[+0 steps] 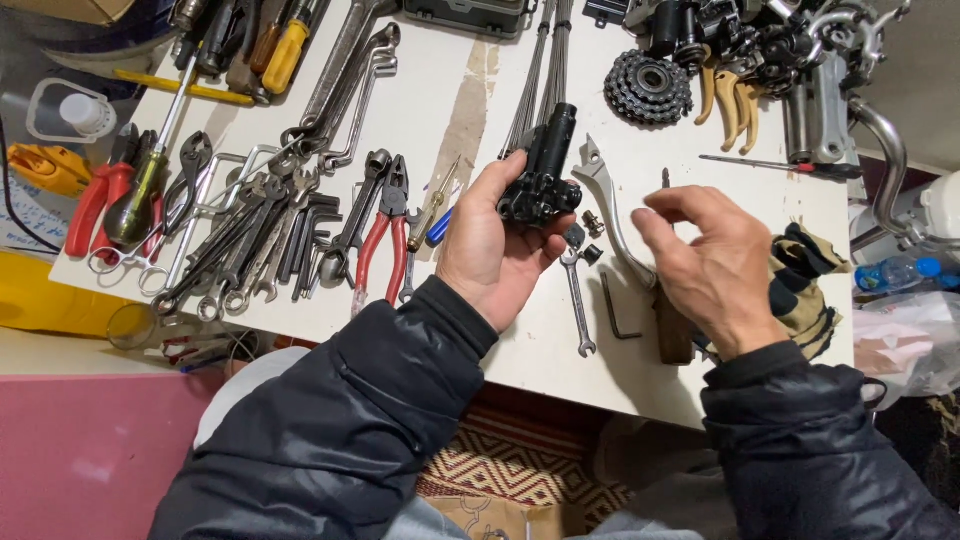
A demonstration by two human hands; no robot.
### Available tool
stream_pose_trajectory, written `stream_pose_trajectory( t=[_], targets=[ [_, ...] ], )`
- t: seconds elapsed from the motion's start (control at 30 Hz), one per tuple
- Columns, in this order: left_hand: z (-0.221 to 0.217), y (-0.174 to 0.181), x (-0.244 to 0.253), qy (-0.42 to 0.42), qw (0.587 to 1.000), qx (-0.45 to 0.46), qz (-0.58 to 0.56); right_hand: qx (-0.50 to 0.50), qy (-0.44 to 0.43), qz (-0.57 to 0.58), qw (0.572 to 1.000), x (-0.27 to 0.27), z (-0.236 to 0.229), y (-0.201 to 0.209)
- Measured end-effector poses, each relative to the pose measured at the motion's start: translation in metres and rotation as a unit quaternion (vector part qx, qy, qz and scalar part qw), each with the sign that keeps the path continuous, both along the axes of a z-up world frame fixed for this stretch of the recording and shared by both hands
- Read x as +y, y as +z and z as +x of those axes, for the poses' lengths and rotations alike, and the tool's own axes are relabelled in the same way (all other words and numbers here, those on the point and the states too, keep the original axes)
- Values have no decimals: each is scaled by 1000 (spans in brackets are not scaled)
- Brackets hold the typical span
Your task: The person cleans a black mechanical part using a small brush and a cloth. They scrub the part with the brush, wipe it with the cloth, and use a screwdriver to clean crevices. The person also picks up and handles small metal components on the table.
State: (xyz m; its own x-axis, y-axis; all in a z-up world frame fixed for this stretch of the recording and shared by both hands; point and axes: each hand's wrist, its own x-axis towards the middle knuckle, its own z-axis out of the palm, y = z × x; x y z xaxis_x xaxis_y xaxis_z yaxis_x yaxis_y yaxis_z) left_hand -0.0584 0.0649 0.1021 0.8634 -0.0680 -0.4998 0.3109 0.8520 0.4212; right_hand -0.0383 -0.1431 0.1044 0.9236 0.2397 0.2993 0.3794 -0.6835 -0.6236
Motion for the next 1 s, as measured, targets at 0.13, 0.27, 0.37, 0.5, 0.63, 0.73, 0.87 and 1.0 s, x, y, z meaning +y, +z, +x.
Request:
stream_pose_trajectory(
  t=[0.13, 0.27, 0.37, 0.5, 0.63, 0.73, 0.87, 1.0],
  targets=[
    [-4, 18, -8, 25, 999, 37, 4, -25, -33, -49, 998, -8, -11, 16],
    [-3, 14, -13, 13, 1000, 18, -4, 14, -69, 7, 997, -14, -28, 37],
    [-9, 17, -17, -12, 1000, 0, -8, 39, -106, 47, 992, -19, -46, 56],
    [-20, 25, -15, -85, 995, 31, 35, 82, -140, 82, 983, -26, -79, 73],
    [-40, 38, 4, -97, 993, 37, 46, 65, -149, 80, 983, -43, -113, 65],
    [-55, 44, 21, -102, 991, 34, 78, 43, -159, 125, 978, -55, -134, 52],
    [-59, 27, 38, -62, 995, 32, 75, 26, -219, 220, 950, -69, -148, 31],
    [-62, 21, 39, -14, 998, 22, 54, 46, -236, 226, 944, -73, -164, 29]
  ],
)
